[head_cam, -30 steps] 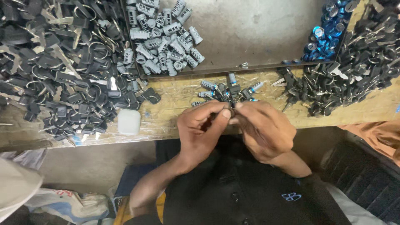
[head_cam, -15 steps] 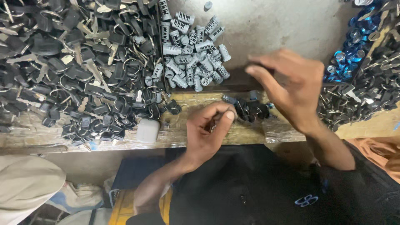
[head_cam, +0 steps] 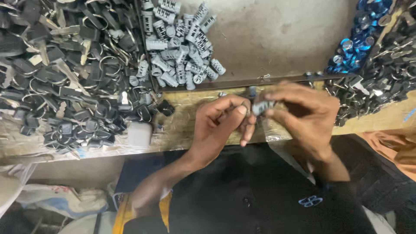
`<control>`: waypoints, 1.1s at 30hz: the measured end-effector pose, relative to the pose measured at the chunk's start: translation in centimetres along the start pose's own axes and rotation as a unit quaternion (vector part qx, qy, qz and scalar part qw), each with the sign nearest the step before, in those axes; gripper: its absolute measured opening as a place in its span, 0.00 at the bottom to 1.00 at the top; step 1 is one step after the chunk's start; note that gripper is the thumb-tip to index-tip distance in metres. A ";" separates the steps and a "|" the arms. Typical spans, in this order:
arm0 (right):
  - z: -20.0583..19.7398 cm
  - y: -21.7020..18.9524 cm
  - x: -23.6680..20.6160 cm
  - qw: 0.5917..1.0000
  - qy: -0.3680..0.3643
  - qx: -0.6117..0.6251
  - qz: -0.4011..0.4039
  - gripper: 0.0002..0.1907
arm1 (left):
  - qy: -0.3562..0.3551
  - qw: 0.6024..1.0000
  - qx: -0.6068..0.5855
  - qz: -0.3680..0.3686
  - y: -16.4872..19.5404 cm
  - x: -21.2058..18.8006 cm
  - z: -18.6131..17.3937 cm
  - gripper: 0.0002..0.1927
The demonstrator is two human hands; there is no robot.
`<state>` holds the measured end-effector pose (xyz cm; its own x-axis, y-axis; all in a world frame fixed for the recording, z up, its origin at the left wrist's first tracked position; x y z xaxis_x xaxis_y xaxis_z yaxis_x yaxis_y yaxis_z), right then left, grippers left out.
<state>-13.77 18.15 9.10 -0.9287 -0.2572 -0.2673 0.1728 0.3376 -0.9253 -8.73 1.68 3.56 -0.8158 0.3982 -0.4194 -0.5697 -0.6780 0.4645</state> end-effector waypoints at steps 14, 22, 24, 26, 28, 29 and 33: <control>-0.1 2.0 -6.9 0.996 0.059 0.067 -0.014 0.12 | -0.058 0.989 0.046 -0.131 -1.6 -1.0 1.3 0.10; 0.7 1.5 -7.3 0.998 0.042 0.016 -0.045 0.17 | -0.019 0.959 0.282 -0.007 0.3 -1.5 1.6 0.06; 0.9 1.4 -7.3 0.998 0.035 0.043 -0.027 0.21 | 0.009 0.908 0.418 0.037 1.1 -1.8 1.9 0.05; 1.2 0.9 -7.2 0.997 0.038 0.018 -0.061 0.21 | 0.018 0.851 0.517 0.095 1.8 -2.1 2.5 0.04; 1.4 0.6 -7.1 0.996 0.042 -0.004 -0.083 0.21 | 0.006 0.794 0.583 0.171 2.3 -2.4 3.1 0.04; 1.4 0.6 -7.1 0.995 0.043 -0.012 -0.086 0.21 | 0.005 0.789 0.589 0.178 2.2 -2.5 3.2 0.04; 1.0 0.1 -6.8 0.991 0.054 -0.040 -0.118 0.21 | 0.012 0.709 0.632 0.313 1.6 -2.8 4.6 0.05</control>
<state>-7.10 18.97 10.59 -0.9706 -0.2404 -0.0112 -0.0762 0.3512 -0.9332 -7.76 2.30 9.03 -0.9550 0.2426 0.1709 0.2565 0.3852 0.8865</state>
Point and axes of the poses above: each hand's wrist, its own x-axis towards the middle knuckle, its own z-axis out of the palm, y = z × x, the point moved 5 cm from there along x, towards the middle knuckle, and after that the axes turned 5 degrees about x, right-handed, at the moved point
